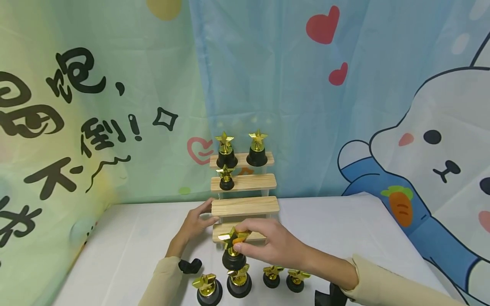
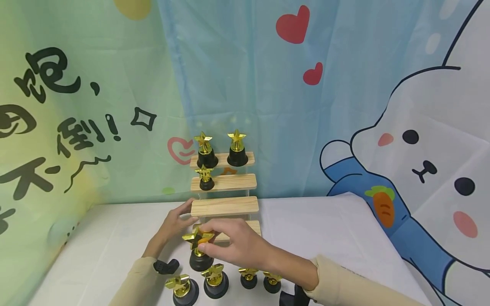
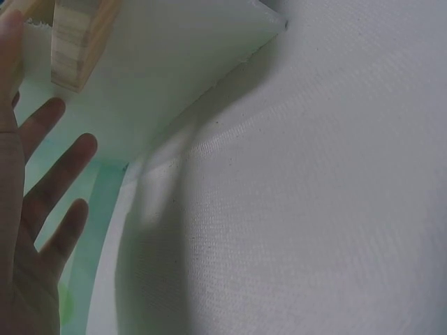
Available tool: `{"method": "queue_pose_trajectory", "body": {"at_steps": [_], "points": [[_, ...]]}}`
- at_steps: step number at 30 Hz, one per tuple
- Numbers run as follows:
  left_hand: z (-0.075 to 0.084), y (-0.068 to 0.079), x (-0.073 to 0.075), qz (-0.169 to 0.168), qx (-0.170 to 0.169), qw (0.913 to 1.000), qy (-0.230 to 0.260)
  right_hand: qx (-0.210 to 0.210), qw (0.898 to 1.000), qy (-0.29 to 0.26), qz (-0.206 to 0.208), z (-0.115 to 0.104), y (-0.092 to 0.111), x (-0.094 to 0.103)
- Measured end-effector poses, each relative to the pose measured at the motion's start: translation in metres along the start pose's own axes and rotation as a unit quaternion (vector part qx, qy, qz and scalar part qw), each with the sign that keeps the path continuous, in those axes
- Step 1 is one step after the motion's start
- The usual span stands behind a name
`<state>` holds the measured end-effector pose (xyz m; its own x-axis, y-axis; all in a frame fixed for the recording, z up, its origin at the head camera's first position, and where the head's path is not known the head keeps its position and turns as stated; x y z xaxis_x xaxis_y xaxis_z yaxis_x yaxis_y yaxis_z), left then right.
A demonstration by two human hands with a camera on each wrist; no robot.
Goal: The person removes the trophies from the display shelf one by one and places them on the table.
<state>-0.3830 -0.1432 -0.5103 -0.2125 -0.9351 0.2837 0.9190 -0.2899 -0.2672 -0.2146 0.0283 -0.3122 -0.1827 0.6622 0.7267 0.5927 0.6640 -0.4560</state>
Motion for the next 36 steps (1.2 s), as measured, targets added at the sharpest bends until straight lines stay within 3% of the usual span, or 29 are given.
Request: {"method": "queue_pose_trajectory", "body": {"at_steps": [6,15,20,24,28,31,36], "points": [[0.001,0.0,0.0,-0.002,-0.005,1.0,0.0,0.015,1.0,-0.009,-0.002,-0.01,0.004,-0.006],[0.009,0.002,-0.003,-0.007,0.006,0.9999,0.008,0.003,1.0,-0.019,-0.023,-0.005,0.014,-0.027],[0.0,0.0,-0.002,-0.002,0.005,1.0,0.007,0.025,1.0,-0.01,-0.013,-0.007,0.021,-0.039],[0.0,0.0,-0.003,-0.005,-0.001,0.9999,0.01,0.046,0.999,-0.003,-0.009,-0.009,0.028,-0.053],[0.001,-0.001,-0.005,-0.008,-0.002,0.9999,0.007,0.035,0.999,-0.02,-0.028,-0.006,0.035,-0.071],[0.0,-0.001,-0.004,-0.002,0.004,1.0,0.004,0.026,0.998,-0.033,-0.043,-0.004,0.039,-0.082],[-0.003,-0.001,-0.001,0.004,0.021,0.9998,0.001,0.041,0.998,-0.008,-0.053,-0.005,0.043,-0.097]]}}
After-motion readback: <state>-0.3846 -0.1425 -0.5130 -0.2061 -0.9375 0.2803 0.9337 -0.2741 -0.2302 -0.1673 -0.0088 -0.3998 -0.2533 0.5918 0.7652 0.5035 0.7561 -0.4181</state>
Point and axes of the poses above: each hand's wrist, its own y-axis away from the middle knuckle, its own x-axis out of the back of the hand, z = x × y, the point moved 10 cm from there along -y, towards the middle knuckle, and after that the axes turned 14 degrees about y, right-handed, at the moved point
